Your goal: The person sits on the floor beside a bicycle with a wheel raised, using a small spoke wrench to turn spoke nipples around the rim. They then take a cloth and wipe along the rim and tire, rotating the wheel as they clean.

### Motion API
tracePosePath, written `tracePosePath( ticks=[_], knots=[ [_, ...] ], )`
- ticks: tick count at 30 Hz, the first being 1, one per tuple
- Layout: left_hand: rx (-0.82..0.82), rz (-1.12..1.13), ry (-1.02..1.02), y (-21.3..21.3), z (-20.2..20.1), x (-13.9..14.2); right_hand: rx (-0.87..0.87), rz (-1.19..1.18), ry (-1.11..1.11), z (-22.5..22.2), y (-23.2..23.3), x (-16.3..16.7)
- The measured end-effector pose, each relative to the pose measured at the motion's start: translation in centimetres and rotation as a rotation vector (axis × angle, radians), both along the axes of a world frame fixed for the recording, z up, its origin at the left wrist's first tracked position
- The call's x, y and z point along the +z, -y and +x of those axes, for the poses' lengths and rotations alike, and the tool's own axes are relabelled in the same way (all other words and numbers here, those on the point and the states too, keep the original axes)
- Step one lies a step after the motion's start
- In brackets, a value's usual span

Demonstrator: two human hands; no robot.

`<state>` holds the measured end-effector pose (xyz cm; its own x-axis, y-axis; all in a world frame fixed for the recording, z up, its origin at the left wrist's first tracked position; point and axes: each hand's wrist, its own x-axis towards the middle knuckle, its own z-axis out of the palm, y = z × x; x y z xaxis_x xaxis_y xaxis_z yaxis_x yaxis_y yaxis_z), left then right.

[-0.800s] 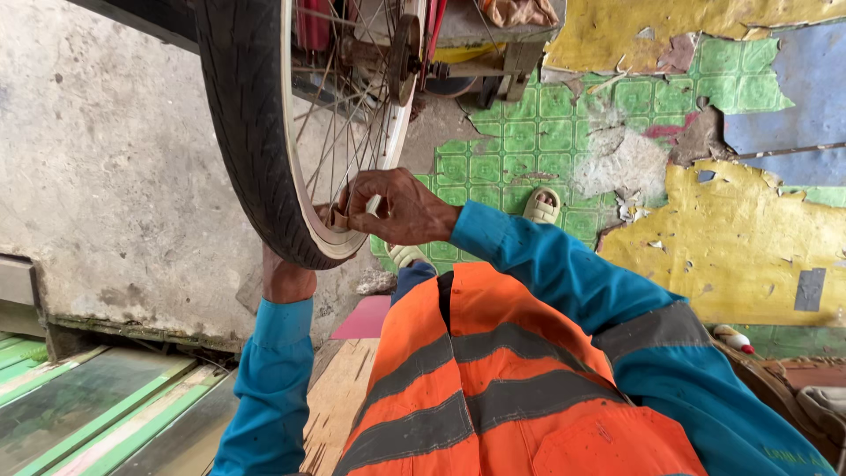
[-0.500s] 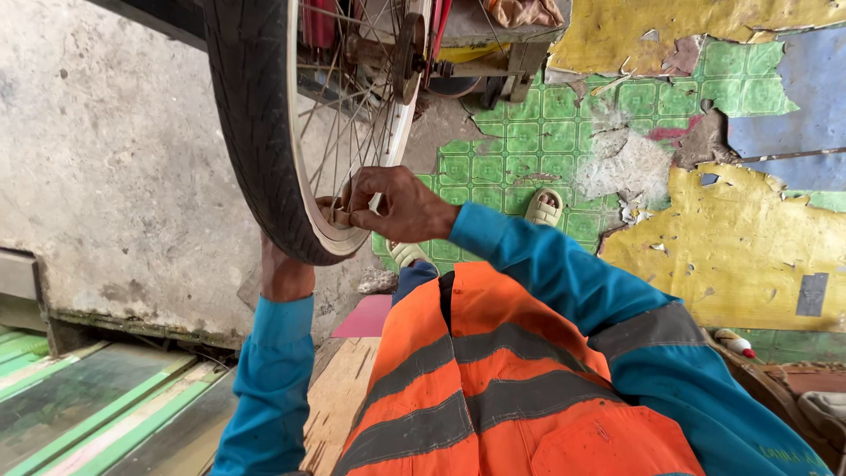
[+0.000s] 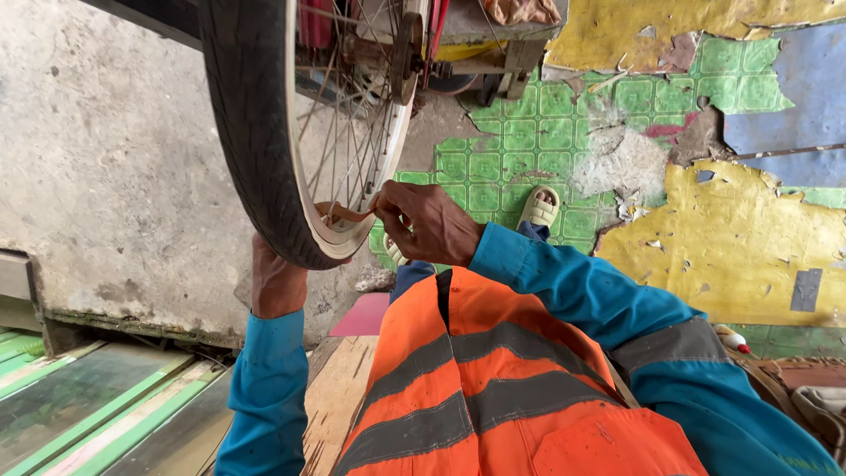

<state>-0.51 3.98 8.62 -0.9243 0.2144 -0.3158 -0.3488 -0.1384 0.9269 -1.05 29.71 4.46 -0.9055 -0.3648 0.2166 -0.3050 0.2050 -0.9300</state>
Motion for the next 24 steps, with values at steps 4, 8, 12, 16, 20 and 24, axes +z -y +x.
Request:
tracePosePath(
  ticks=[4,8,12,16,20,24],
  knots=[
    [-0.019,-0.003,-0.036,-0.6,-0.5,0.8,-0.064,0.052,-0.360,0.1,-0.1,-0.3],
    [-0.031,0.011,-0.044,-0.3,-0.7,0.1,-0.109,0.162,-0.556,0.0,0.1,-0.6],
    [-0.014,-0.053,0.036,0.5,-0.6,-1.1,-0.033,0.219,-0.612,-0.1,-0.4,-0.6],
    [-0.013,-0.006,0.024,1.0,-0.8,-2.4,0.001,0.232,-0.641,-0.5,-1.0,0.0],
    [-0.008,-0.044,-0.052,1.1,-0.7,-2.8,0.040,0.245,-0.642,-0.8,-2.0,0.9],
    [-0.021,-0.036,-0.020,1.1,-0.7,-2.6,0.071,0.282,-0.644,-0.7,-2.7,1.8]
  ],
)
